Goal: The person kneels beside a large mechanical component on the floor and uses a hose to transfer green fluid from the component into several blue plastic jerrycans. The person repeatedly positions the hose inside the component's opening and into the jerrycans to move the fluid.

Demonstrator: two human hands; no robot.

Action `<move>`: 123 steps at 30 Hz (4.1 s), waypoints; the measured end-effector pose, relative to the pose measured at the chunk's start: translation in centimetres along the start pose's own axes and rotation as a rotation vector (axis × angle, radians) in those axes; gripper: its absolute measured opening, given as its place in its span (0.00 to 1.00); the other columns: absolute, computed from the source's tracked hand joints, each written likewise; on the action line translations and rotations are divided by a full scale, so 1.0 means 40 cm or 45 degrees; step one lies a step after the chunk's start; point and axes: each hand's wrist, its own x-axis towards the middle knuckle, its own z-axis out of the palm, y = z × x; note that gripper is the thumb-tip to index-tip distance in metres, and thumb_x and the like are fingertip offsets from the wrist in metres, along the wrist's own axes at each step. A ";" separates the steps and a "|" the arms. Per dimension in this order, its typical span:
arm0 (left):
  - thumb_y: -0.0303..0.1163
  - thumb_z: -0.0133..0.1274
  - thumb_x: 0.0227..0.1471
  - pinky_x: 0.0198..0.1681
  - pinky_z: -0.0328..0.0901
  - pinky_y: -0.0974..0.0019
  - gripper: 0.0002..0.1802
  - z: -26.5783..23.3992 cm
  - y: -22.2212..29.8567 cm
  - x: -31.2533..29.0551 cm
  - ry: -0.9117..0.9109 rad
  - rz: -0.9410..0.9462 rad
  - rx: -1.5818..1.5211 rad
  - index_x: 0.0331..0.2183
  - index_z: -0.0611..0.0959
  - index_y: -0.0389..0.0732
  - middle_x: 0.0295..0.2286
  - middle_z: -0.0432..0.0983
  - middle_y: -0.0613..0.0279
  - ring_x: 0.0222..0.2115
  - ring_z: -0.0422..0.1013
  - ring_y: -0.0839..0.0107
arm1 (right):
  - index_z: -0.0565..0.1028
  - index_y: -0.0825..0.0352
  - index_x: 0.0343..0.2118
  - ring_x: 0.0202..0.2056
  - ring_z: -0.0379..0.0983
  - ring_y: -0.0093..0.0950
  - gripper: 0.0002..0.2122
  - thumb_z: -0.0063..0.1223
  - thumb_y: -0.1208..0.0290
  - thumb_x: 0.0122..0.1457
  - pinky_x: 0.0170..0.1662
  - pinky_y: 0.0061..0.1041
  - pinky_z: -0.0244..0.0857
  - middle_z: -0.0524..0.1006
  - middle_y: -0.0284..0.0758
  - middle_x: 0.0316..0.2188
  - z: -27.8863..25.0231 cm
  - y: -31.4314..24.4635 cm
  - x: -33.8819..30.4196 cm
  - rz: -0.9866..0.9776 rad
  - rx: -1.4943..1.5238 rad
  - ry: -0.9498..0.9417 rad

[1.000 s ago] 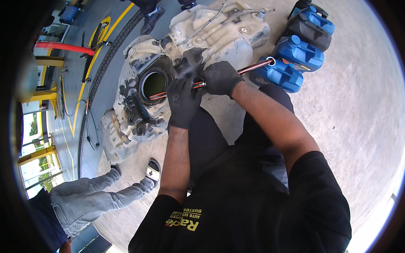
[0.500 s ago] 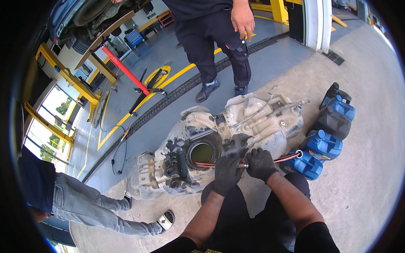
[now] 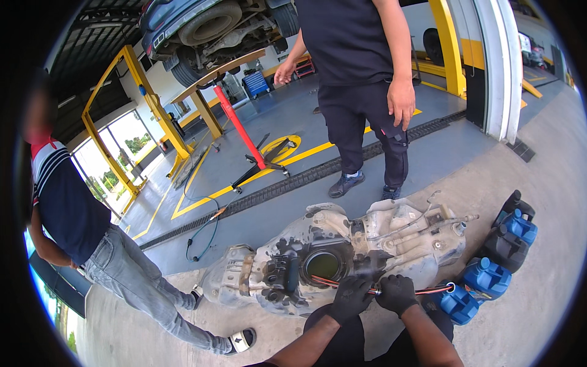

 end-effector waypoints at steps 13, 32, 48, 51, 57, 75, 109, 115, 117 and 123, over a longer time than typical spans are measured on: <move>0.53 0.60 0.57 0.50 0.71 0.48 0.25 0.208 0.116 0.096 -0.469 0.034 0.030 0.43 0.82 0.40 0.38 0.80 0.53 0.43 0.79 0.54 | 0.81 0.57 0.32 0.42 0.76 0.46 0.11 0.68 0.66 0.44 0.47 0.49 0.66 0.79 0.39 0.35 -0.049 0.199 -0.187 0.244 0.107 0.311; 0.45 0.58 0.53 0.43 0.75 0.43 0.15 0.187 0.110 0.177 -0.824 -0.053 -0.011 0.30 0.88 0.44 0.30 0.85 0.48 0.35 0.83 0.47 | 0.83 0.59 0.43 0.48 0.76 0.41 0.12 0.65 0.69 0.55 0.49 0.42 0.71 0.80 0.35 0.45 -0.101 0.419 -0.283 0.053 0.063 0.318; 0.52 0.63 0.49 0.43 0.74 0.50 0.22 0.094 0.076 0.224 -0.643 -0.064 0.028 0.35 0.86 0.42 0.31 0.84 0.55 0.37 0.82 0.55 | 0.81 0.67 0.48 0.43 0.80 0.48 0.13 0.66 0.68 0.63 0.46 0.41 0.74 0.80 0.43 0.42 -0.177 0.387 -0.239 0.147 0.342 0.087; 0.52 0.63 0.49 0.43 0.74 0.49 0.22 0.083 0.085 0.240 -0.618 -0.067 0.024 0.34 0.86 0.42 0.30 0.84 0.55 0.36 0.82 0.55 | 0.81 0.68 0.47 0.41 0.79 0.48 0.13 0.65 0.66 0.65 0.45 0.41 0.74 0.80 0.44 0.41 -0.164 0.422 -0.243 0.039 0.370 0.130; 0.52 0.62 0.48 0.44 0.75 0.50 0.23 0.064 0.083 0.258 -0.601 -0.080 0.052 0.38 0.89 0.45 0.31 0.86 0.55 0.38 0.83 0.55 | 0.79 0.68 0.50 0.42 0.80 0.50 0.12 0.60 0.67 0.68 0.45 0.43 0.73 0.80 0.47 0.42 -0.139 0.468 -0.256 0.148 0.200 0.022; 0.46 0.63 0.45 0.43 0.74 0.46 0.20 -0.027 0.062 0.303 -0.593 -0.169 -0.160 0.34 0.87 0.40 0.33 0.84 0.45 0.38 0.82 0.46 | 0.76 0.66 0.52 0.47 0.78 0.55 0.13 0.58 0.70 0.67 0.46 0.47 0.73 0.80 0.48 0.44 -0.263 0.414 -0.250 0.083 0.074 0.105; 0.46 0.66 0.44 0.40 0.72 0.48 0.21 -0.083 0.059 0.283 -0.504 -0.156 -0.302 0.32 0.84 0.37 0.31 0.81 0.44 0.35 0.80 0.48 | 0.79 0.66 0.50 0.43 0.82 0.45 0.11 0.61 0.74 0.66 0.46 0.39 0.75 0.83 0.44 0.45 -0.400 0.331 -0.237 -0.082 -0.164 0.236; 0.43 0.67 0.44 0.41 0.72 0.49 0.20 -0.050 0.044 0.253 -0.290 -0.071 -0.316 0.33 0.83 0.36 0.31 0.80 0.44 0.36 0.79 0.48 | 0.79 0.64 0.53 0.37 0.86 0.41 0.16 0.64 0.64 0.66 0.41 0.36 0.77 0.85 0.44 0.43 -0.318 0.393 -0.271 0.201 -0.092 0.195; 0.42 0.67 0.44 0.41 0.72 0.50 0.20 -0.044 0.034 0.242 -0.219 -0.063 -0.357 0.34 0.83 0.36 0.32 0.80 0.44 0.36 0.79 0.49 | 0.78 0.65 0.53 0.38 0.86 0.41 0.15 0.63 0.65 0.67 0.41 0.36 0.77 0.85 0.44 0.40 -0.264 0.430 -0.274 0.344 0.092 0.143; 0.42 0.67 0.45 0.39 0.71 0.49 0.21 -0.050 0.037 0.239 -0.104 0.036 -0.319 0.35 0.83 0.36 0.30 0.79 0.47 0.35 0.78 0.49 | 0.76 0.66 0.48 0.39 0.82 0.52 0.09 0.58 0.68 0.70 0.40 0.43 0.74 0.84 0.48 0.34 -0.227 0.461 -0.287 0.262 0.157 0.341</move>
